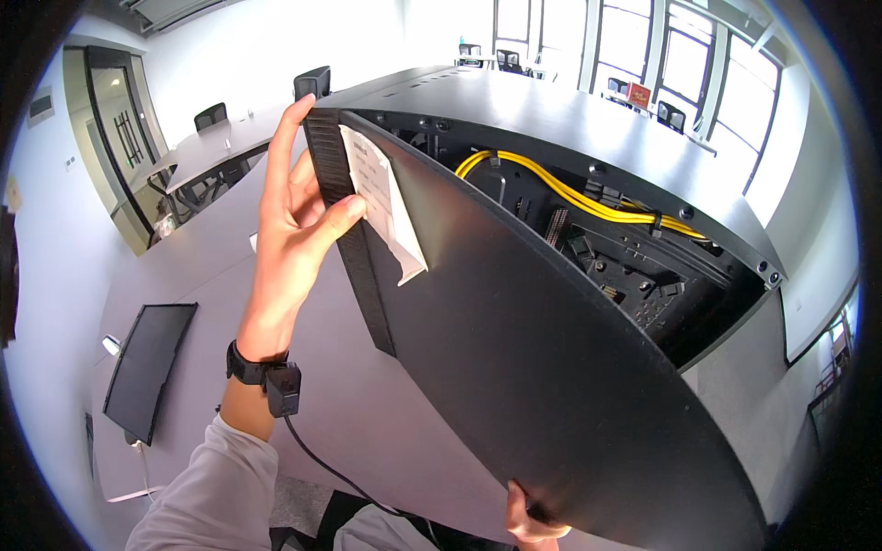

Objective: The person removes a side panel from a black computer case, uses a screwdriver to loosen screws on the motherboard, and then reattaches the side panel. The person handles the case and panel multiple times to align and secure them.

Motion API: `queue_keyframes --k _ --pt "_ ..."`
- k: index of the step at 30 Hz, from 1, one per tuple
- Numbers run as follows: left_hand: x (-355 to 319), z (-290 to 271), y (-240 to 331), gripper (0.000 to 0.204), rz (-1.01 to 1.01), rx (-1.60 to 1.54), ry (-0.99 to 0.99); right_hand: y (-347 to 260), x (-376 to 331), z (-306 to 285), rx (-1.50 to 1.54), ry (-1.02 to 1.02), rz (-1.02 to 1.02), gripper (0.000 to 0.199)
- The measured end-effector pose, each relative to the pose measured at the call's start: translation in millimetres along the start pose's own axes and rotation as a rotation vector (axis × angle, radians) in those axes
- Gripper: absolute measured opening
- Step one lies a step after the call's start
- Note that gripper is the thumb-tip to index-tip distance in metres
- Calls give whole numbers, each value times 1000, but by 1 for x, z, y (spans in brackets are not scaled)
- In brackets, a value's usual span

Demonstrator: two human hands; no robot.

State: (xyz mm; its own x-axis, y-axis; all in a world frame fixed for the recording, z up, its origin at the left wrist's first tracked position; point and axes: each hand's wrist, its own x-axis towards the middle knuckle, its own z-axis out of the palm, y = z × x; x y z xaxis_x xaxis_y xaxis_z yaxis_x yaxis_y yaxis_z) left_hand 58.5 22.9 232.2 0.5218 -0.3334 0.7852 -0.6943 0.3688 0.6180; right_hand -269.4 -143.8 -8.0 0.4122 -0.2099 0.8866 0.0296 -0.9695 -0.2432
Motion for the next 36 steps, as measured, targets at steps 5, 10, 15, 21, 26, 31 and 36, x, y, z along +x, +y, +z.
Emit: queue_keyframes --k 5,10,15,21,26,31,36 --pt "-3 -1 -2 89 2 6 24 16 -12 7 283 59 274 72" --pt "-4 2 -5 89 16 -56 47 22 -20 17 239 137 224 76" --pt "-2 4 -4 89 11 -55 54 24 15 12 355 119 423 79" --pt "0 6 -3 89 8 -72 62 34 68 -5 -9 -31 551 67" --pt "0 5 -2 89 15 -60 57 34 81 -2 -139 -28 572 72" --pt "1 7 0 87 21 -50 67 40 93 -4 -168 -77 497 76" --pt "0 8 3 86 -6 -38 77 41 102 -6 -177 -98 463 80"
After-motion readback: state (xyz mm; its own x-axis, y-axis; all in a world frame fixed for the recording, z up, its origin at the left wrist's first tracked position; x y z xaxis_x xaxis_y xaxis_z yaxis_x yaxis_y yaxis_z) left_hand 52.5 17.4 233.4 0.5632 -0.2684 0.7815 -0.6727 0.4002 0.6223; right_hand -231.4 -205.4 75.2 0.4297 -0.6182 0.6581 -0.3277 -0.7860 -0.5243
